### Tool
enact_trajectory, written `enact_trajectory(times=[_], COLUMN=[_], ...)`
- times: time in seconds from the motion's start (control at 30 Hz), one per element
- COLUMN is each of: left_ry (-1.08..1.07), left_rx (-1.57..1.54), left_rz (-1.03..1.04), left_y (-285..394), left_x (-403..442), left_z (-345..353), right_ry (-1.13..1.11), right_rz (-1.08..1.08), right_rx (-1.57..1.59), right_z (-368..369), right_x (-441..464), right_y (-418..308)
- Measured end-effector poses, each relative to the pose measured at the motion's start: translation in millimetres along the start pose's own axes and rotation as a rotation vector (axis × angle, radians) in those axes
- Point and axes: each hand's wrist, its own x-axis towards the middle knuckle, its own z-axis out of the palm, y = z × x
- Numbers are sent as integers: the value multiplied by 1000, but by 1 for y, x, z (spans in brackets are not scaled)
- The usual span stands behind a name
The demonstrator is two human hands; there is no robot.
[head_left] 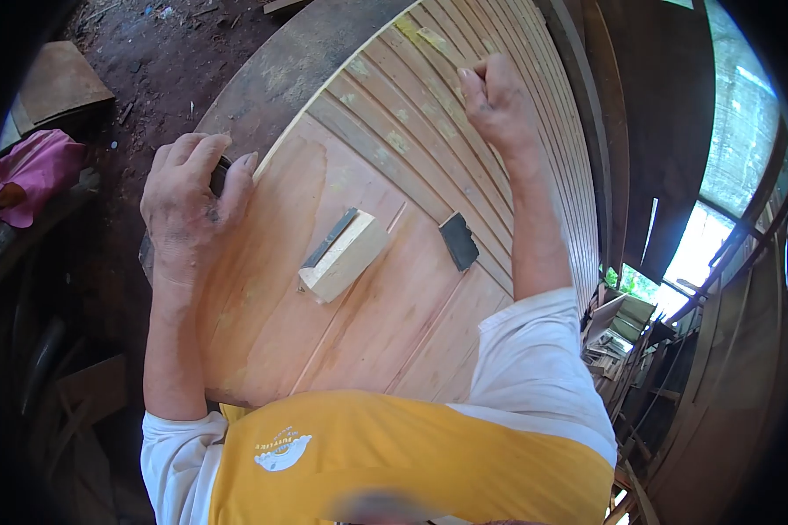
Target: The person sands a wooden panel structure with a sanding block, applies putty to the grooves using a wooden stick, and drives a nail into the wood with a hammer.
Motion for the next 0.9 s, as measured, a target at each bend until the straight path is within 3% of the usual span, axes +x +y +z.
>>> enact_trajectory(times=[0.17,0.37,0.57,0.77,0.9], left_ry=[-9,-18,-44,-4,-31], left_rx=[15,8,13,15,19], left_rz=[-5,-8,-33,14,-12], left_y=[1,3,3,-1,2], left_x=[-1,0,0,2,0], left_z=[1,-1,1,-1,1], right_ry=[93,31,97,-67,-5], right_rz=[87,160,10,93,-18], right_rx=[187,5,-56,-77,-81], right_z=[29,45,37,27,30], right_x=[-31,-35,-27,-30,-24], right_y=[-28,-34,-39,-31,-33])
